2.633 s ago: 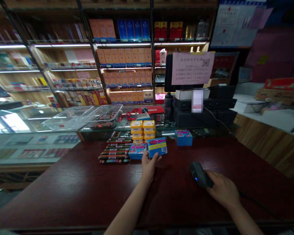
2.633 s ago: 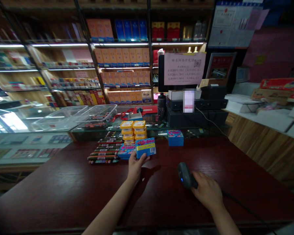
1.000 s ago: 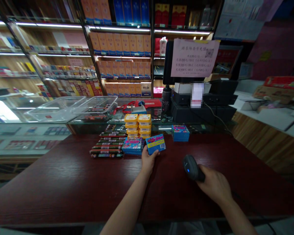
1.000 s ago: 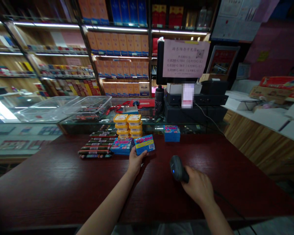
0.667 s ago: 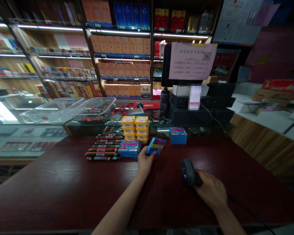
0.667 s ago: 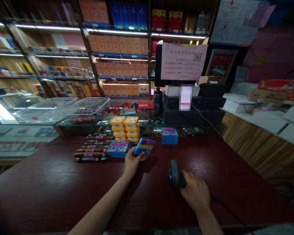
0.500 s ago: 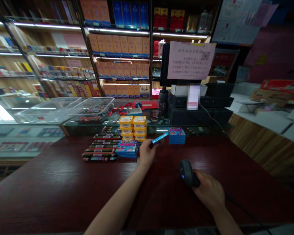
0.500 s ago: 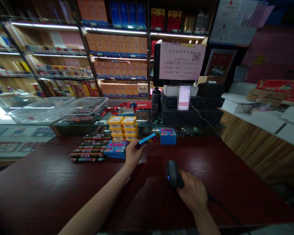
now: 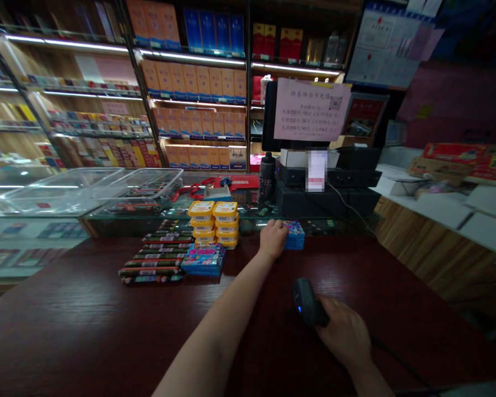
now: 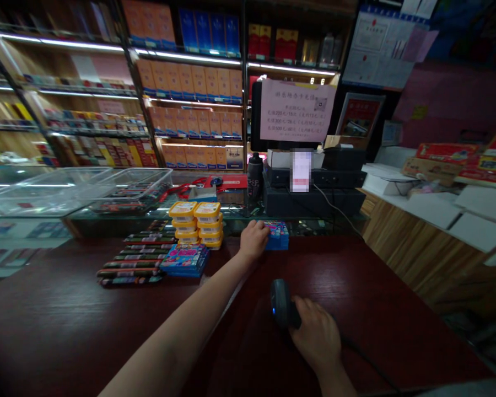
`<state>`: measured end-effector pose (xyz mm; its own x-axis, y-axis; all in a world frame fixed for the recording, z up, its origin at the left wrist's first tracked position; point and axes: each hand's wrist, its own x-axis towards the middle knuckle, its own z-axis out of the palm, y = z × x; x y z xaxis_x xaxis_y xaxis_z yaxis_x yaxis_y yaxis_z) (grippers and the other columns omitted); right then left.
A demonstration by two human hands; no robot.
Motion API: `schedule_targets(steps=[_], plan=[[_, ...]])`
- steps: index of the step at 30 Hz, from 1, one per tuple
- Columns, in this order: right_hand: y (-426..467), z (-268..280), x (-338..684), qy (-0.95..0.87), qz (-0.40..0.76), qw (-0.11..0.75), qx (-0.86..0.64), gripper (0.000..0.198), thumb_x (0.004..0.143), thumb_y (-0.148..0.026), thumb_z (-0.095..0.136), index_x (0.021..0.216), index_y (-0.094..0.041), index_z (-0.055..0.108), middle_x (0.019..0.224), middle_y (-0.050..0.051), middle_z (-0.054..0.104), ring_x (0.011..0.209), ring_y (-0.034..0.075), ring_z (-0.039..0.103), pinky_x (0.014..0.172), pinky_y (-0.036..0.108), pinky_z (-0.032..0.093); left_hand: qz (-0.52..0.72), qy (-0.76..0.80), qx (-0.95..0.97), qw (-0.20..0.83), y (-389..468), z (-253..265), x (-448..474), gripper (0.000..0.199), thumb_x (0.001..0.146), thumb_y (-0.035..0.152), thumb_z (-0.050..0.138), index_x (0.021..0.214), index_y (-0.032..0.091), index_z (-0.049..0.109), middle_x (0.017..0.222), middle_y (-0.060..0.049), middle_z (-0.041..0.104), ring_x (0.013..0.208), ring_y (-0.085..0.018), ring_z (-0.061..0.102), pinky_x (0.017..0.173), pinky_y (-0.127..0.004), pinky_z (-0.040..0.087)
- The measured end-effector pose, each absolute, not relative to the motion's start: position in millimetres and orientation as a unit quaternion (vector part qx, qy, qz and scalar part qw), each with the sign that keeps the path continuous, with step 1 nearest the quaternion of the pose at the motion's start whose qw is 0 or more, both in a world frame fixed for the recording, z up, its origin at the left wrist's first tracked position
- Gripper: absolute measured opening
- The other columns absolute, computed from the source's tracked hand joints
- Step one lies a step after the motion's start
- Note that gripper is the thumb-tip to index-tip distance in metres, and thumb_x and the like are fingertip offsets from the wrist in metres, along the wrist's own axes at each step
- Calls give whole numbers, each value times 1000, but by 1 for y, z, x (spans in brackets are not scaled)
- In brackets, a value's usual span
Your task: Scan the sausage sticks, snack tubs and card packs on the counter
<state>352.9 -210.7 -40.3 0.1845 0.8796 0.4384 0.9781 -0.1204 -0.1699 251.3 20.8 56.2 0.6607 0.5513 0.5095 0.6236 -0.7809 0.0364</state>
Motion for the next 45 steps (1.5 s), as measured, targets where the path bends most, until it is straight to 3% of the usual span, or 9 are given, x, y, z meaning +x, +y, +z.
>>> schedule_targets(steps=[5,8,11,14,21,27,37,42,45], plan=[[-211,-39,353,-619,-102,207,-751,31,78,-19,51,108,-24,56,95,3,69,88,20,63,82,30,42,-345,-358,-868,-15,25,41,251,25,75,37,69,97,24,68,107,-8,60,105,-25,47,88,-36,40],[-210,-38,353,-617,-91,206,-754,31,77,-21,53,108,-24,57,96,3,69,88,20,63,81,30,42,-407,-449,-789,-105,29,33,248,33,70,37,74,98,21,68,105,-8,59,98,-22,53,86,-34,42],[-210,-38,352,-616,-93,214,-753,32,76,-19,53,108,-23,57,97,3,68,89,20,62,83,31,41,-423,-451,-760,-199,33,27,249,24,72,29,73,91,17,68,92,-6,62,83,-17,58,77,-28,45],[-211,-36,352,-615,-88,217,-753,34,74,-15,52,108,-22,57,97,4,68,90,20,62,84,32,42,-440,-420,-763,-220,32,26,254,15,73,19,71,88,16,68,89,-5,64,84,-16,59,78,-27,45],[-211,-32,351,-611,-74,218,-758,33,75,-18,53,108,-22,57,96,3,68,90,20,62,84,31,42,-425,-436,-769,-194,26,27,259,13,75,25,69,86,18,68,89,-5,64,82,-16,59,74,-27,45],[-212,-29,349,-616,-87,208,-755,28,78,-19,52,106,-22,58,96,3,68,88,20,63,81,32,43,-422,-414,-787,-176,18,30,246,21,76,22,67,97,19,67,94,-5,64,86,-17,59,76,-28,46],[-217,-29,346,-611,-116,210,-755,30,79,-20,47,106,-23,59,98,3,70,85,20,65,76,31,46,-375,-406,-832,-57,-21,27,144,19,83,19,53,96,21,67,97,-5,63,93,-19,55,85,-32,45],[-219,-30,347,-619,-138,211,-744,29,78,-23,46,104,-23,59,98,3,71,82,20,66,72,31,47,-342,-502,-793,44,-35,21,92,24,85,23,50,103,23,66,109,-7,61,103,-25,52,92,-39,42],[-220,-28,345,-617,-148,213,-743,29,78,-23,46,103,-22,61,96,4,71,81,20,66,71,31,48,-332,-569,-746,102,-39,13,78,36,82,25,54,117,22,60,125,-11,55,118,-31,45,102,-48,33]])
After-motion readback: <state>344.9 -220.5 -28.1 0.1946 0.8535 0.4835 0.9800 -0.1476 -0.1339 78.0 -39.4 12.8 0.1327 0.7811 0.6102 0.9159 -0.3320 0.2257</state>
